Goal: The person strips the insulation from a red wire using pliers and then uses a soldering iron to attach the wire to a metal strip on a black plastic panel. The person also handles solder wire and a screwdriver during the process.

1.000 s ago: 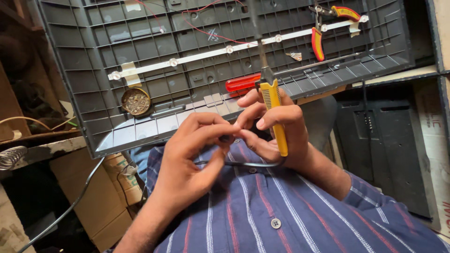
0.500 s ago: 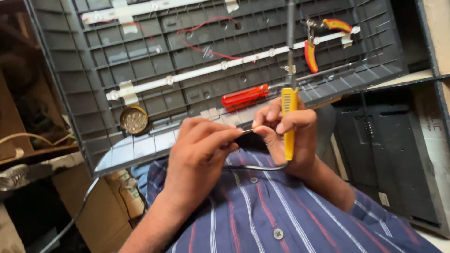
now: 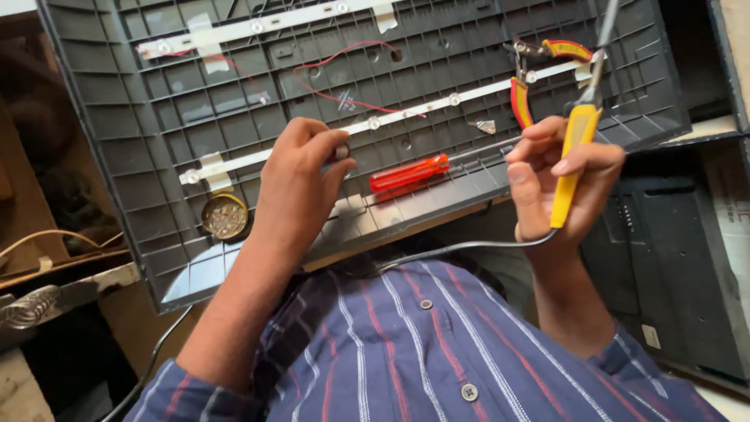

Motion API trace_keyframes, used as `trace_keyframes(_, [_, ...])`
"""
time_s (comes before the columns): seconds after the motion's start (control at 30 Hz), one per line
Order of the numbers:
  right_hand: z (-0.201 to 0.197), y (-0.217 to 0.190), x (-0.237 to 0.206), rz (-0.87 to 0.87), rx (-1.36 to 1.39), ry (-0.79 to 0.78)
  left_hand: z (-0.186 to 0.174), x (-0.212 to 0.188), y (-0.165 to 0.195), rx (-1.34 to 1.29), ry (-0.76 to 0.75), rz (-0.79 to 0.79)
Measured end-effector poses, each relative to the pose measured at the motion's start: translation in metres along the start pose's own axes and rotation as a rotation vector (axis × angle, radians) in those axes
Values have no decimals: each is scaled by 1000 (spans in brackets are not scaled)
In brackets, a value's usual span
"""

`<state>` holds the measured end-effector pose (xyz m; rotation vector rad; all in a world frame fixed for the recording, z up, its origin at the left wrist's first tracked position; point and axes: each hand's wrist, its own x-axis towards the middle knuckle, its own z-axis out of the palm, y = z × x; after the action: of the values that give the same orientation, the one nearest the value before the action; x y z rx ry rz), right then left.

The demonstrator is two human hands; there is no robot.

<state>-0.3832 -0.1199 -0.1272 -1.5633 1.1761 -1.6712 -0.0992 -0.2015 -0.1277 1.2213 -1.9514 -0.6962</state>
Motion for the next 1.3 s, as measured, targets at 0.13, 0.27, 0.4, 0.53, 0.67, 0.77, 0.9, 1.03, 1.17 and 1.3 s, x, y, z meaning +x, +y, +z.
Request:
trace_keyframes(0.13, [-5,14,-9,27,-15,13,18,11,-4,76,-9,0])
trace_keyframes(0.27, [-10,26,-12,53,18,36,30,16,5,172,-45,43])
trace_keyframes(0.4, [-17,31,-9,37,-24,26,4,5,13,257,8,69])
trace_keyframes(0.53, [-20,30,-5,18,-9,35,-55,-24,6,728,-2,-127])
trace_keyframes(0.67, [-14,27,2,3,76,74,-74,-58,-3,823,-81,-359])
trace_keyframes(0.77, [-9,24,7,-22,113,154,-69,-72,-11,732,-20,-314])
trace_keyframes(0.9, [-16,15,11,-30,149,205,-64,-72,-16,668,-12,-331])
trace_keyframes(1.03, [-32,4,19,-15,138,228,-72,-56,-4,626,-24,-341])
trace_keyframes(1.17, [-46,-7,28,-59,152,247,-63,-17,26,392,-63,-109])
trace_keyframes(1.3, [-58,-10,27,-112,235,257,3,57,43,195,-85,287])
